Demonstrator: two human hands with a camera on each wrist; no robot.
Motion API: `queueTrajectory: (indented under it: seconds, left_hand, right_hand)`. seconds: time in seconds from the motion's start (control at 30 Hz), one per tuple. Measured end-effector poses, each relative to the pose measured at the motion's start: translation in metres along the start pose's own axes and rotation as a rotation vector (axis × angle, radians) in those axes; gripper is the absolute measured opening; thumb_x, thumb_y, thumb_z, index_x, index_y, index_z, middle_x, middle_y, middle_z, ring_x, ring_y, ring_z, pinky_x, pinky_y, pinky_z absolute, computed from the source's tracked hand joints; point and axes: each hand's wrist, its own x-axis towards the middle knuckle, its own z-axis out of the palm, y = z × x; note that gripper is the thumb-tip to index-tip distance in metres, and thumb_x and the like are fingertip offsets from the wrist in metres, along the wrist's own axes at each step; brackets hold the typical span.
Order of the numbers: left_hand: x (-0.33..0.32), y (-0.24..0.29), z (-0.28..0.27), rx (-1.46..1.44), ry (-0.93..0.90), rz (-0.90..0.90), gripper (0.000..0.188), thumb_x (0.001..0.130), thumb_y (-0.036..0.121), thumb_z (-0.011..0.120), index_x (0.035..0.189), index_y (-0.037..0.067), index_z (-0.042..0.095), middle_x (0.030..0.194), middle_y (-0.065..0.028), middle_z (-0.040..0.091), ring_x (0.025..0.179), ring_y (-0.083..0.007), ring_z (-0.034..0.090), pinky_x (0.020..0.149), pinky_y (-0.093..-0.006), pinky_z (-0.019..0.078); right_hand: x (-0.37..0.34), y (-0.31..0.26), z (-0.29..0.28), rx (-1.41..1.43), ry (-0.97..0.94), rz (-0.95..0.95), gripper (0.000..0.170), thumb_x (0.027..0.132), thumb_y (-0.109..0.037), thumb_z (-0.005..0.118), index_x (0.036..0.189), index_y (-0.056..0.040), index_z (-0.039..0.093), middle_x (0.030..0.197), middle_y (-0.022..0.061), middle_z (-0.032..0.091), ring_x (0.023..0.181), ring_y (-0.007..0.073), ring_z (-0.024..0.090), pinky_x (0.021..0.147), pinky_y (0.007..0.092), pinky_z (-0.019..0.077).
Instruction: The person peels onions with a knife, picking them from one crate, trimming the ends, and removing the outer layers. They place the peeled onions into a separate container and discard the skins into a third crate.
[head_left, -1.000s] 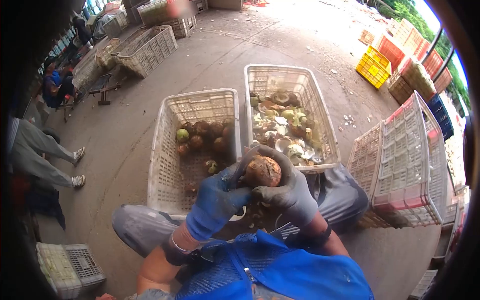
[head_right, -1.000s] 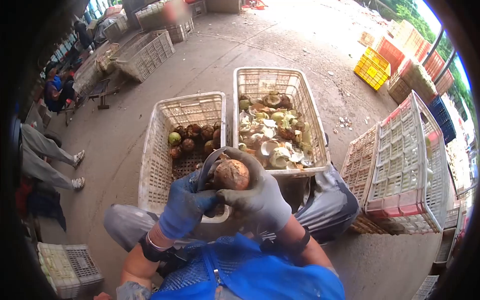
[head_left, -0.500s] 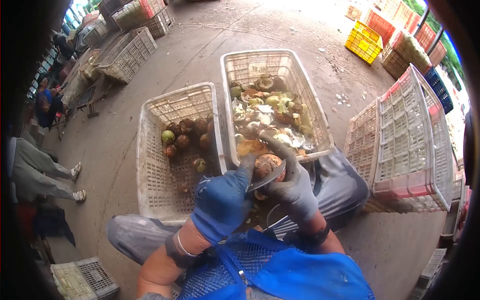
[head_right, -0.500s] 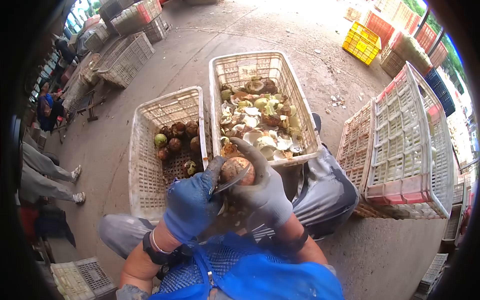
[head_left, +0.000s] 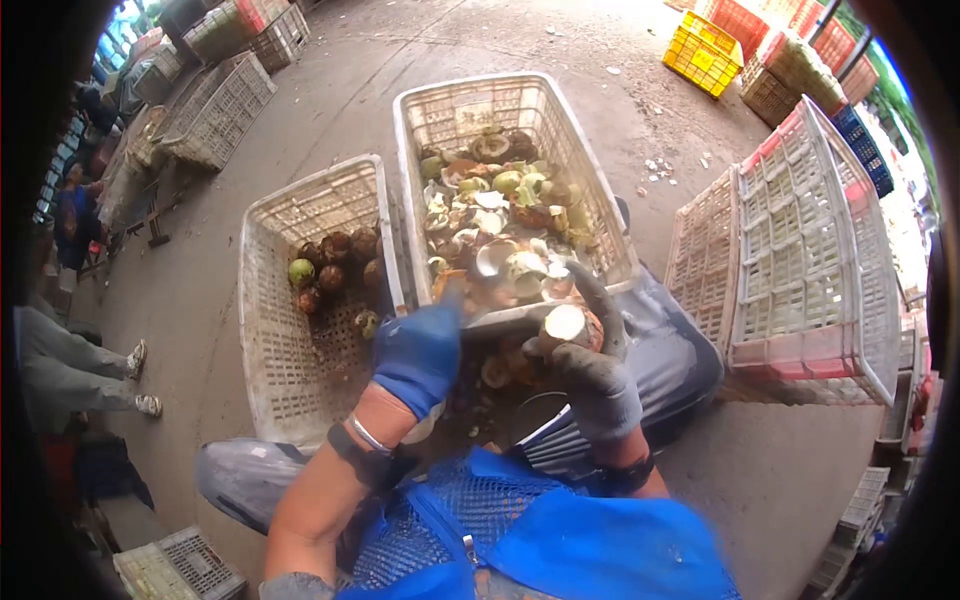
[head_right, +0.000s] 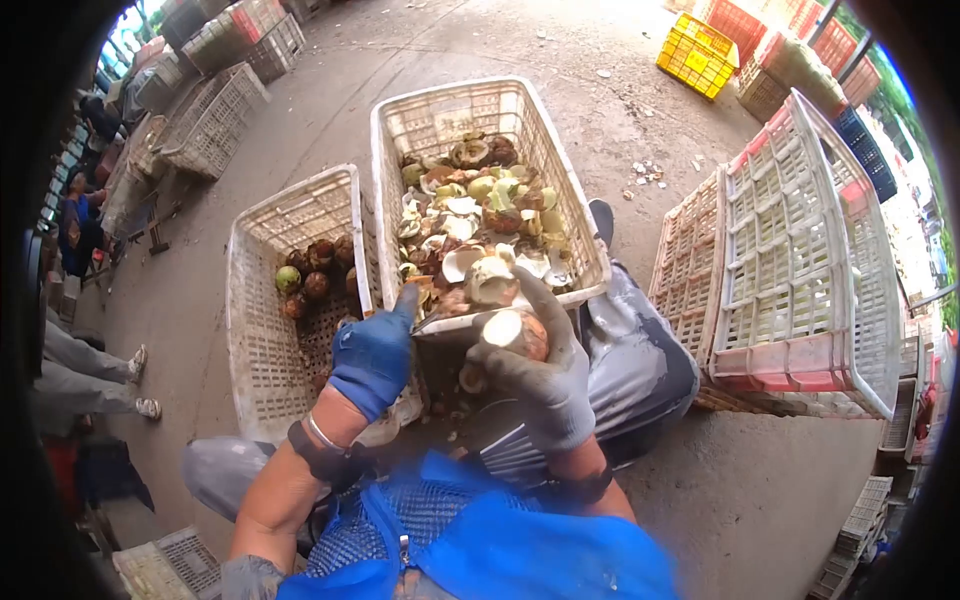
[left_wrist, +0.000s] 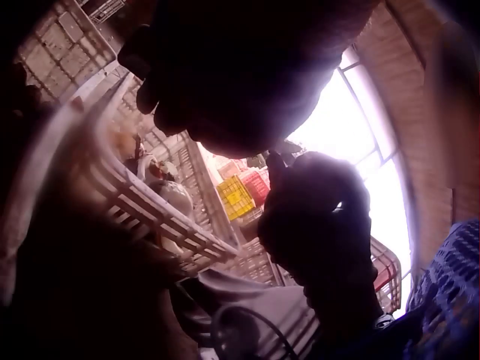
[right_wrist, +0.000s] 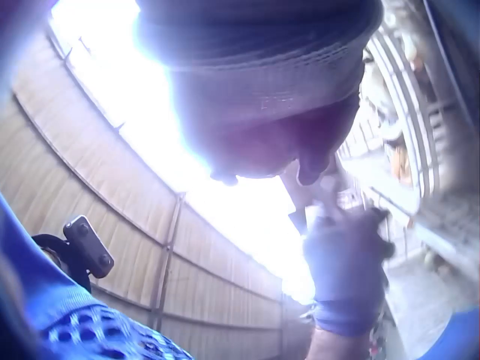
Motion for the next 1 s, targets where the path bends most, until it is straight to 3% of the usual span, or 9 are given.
queueTrajectory:
  seconds: [0.13,0.27,0.37,0.43,0.6,0.67,0.83,0.93,1.0]
  left_hand:
    - [-0.001,0.007,0.017,-0.109,-0.005,-0.081,0.048,0.086,0.003,0.067,0.133,0.009,0.070,0.088,-0.0182,0.074,0.077,-0.0348,0.074,0.067,-0.0443,0.0589]
    - [0.003,0.037,-0.012,-0.494,0.296,0.030,0.027,0.088,0.001,0.068,0.110,0.008,0.081,0.095,-0.0177,0.078,0.078,-0.0289,0.078,0.073,-0.0379,0.0624]
    - [-0.006,0.048,-0.041,-0.938,0.061,-0.012,0.040,0.089,0.001,0.067,0.127,0.009,0.076,0.097,-0.0117,0.080,0.078,-0.0194,0.077,0.074,-0.0339,0.0624]
    - [-0.006,0.047,-0.053,-1.290,-0.360,-0.481,0.053,0.090,0.000,0.067,0.143,0.006,0.066,0.107,-0.0078,0.080,0.089,-0.0134,0.075,0.082,-0.0309,0.0617]
    - [-0.009,0.020,-0.056,-1.175,0.090,-0.125,0.061,0.085,-0.007,0.064,0.145,-0.002,0.061,0.127,-0.0134,0.077,0.110,-0.0195,0.075,0.097,-0.0338,0.0599]
    - [-0.013,0.016,-0.054,-0.862,0.278,0.244,0.059,0.082,-0.010,0.061,0.140,0.000,0.066,0.128,-0.0175,0.076,0.114,-0.0248,0.076,0.098,-0.0349,0.0598]
    - [-0.025,0.019,-0.070,-0.727,0.328,0.250,0.042,0.084,0.001,0.073,0.125,0.005,0.075,0.110,-0.0181,0.078,0.092,-0.0342,0.078,0.080,-0.0404,0.0632]
    - [-0.036,0.015,-0.074,-0.551,0.341,0.373,0.052,0.083,0.002,0.069,0.135,0.003,0.071,0.111,-0.0180,0.077,0.086,-0.0343,0.078,0.077,-0.0409,0.0627]
    - [-0.046,0.012,-0.067,-0.434,0.393,0.192,0.057,0.084,0.009,0.072,0.141,0.004,0.067,0.103,-0.0176,0.077,0.076,-0.0346,0.074,0.069,-0.0414,0.0600]
  right_hand:
    - [-0.005,-0.018,-0.010,0.070,0.062,-0.115,0.097,0.082,-0.001,0.077,0.166,-0.0066,0.030,0.125,0.0182,0.068,0.097,0.0255,0.074,0.081,0.0395,0.0644]
    - [0.005,-0.011,0.002,0.095,-0.052,-0.151,0.098,0.083,-0.003,0.081,0.166,-0.0068,0.030,0.130,0.0180,0.067,0.107,0.0264,0.072,0.093,0.0399,0.0618]
    - [0.016,-0.003,0.023,0.001,-0.143,-0.159,0.098,0.081,0.000,0.081,0.166,-0.0060,0.033,0.144,0.0169,0.060,0.119,0.0233,0.068,0.105,0.0358,0.0551]
    - [0.019,0.002,0.041,-0.305,-0.137,-0.270,0.099,0.079,0.003,0.082,0.166,-0.0069,0.035,0.153,0.0143,0.054,0.125,0.0192,0.063,0.109,0.0319,0.0500]
    - [0.014,-0.008,0.031,-0.280,-0.306,0.013,0.094,0.082,-0.003,0.078,0.166,-0.0080,0.036,0.143,0.0128,0.061,0.124,0.0194,0.063,0.107,0.0332,0.0503]
    - [0.002,-0.013,0.040,-0.010,-0.251,0.192,0.089,0.085,-0.007,0.075,0.165,-0.0076,0.036,0.137,0.0125,0.065,0.121,0.0192,0.064,0.105,0.0325,0.0512]
    - [-0.005,-0.017,0.051,-0.265,-0.214,0.220,0.078,0.086,-0.007,0.072,0.160,-0.0042,0.045,0.134,0.0114,0.067,0.115,0.0183,0.067,0.104,0.0333,0.0536]
    - [-0.009,-0.013,0.050,-0.433,-0.250,0.265,0.080,0.084,-0.006,0.076,0.158,-0.0029,0.047,0.136,0.0120,0.067,0.117,0.0176,0.066,0.104,0.0334,0.0542]
    - [-0.011,-0.009,0.055,-0.339,-0.256,0.187,0.085,0.080,-0.005,0.079,0.159,-0.0036,0.047,0.139,0.0127,0.065,0.123,0.0176,0.063,0.108,0.0329,0.0510]
